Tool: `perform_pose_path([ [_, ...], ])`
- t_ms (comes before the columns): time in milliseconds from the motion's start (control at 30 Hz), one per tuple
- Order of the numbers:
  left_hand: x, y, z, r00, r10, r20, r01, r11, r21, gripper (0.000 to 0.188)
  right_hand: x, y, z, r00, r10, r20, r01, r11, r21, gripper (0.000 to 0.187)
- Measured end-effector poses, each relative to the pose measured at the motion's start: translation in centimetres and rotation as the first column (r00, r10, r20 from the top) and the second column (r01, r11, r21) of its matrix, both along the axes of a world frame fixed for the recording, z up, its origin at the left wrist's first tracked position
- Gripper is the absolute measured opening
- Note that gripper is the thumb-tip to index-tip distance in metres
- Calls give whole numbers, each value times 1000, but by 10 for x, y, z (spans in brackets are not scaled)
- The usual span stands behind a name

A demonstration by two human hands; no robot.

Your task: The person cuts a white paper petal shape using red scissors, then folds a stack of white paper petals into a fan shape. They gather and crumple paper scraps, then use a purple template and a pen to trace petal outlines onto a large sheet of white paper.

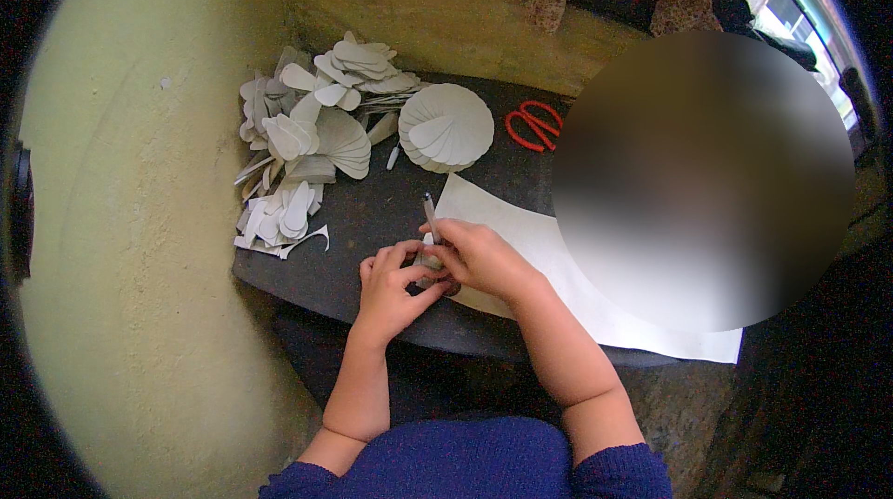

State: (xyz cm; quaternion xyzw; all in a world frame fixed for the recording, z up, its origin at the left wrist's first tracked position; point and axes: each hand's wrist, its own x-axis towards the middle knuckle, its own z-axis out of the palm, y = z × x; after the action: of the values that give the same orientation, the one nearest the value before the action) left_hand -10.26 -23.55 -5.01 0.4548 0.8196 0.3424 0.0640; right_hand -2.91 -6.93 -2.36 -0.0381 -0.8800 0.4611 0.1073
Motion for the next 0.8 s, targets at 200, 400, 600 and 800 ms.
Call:
perform_pose_path([
  [200, -1, 0, -1, 1000, -9, 12, 9, 1000, 10, 19, -2, 6, -5, 991, -113, -72, 114, 993, 16, 19],
  [400, 0, 0, 0, 1000, -6, 8, 6, 1000, 7, 18, 1, 4, -5, 998, -46, 52, 46, 999, 11, 15],
  [600, -1, 0, -1, 1000, -10, 7, 10, 1000, 17, 18, -3, 4, -6, 985, -173, -13, 172, 984, -36, 12],
  [800, -1, 0, -2, 1000, -10, -4, 10, 1000, 16, 18, -1, 4, -1, 991, -135, 21, 136, 990, -39, 13],
])
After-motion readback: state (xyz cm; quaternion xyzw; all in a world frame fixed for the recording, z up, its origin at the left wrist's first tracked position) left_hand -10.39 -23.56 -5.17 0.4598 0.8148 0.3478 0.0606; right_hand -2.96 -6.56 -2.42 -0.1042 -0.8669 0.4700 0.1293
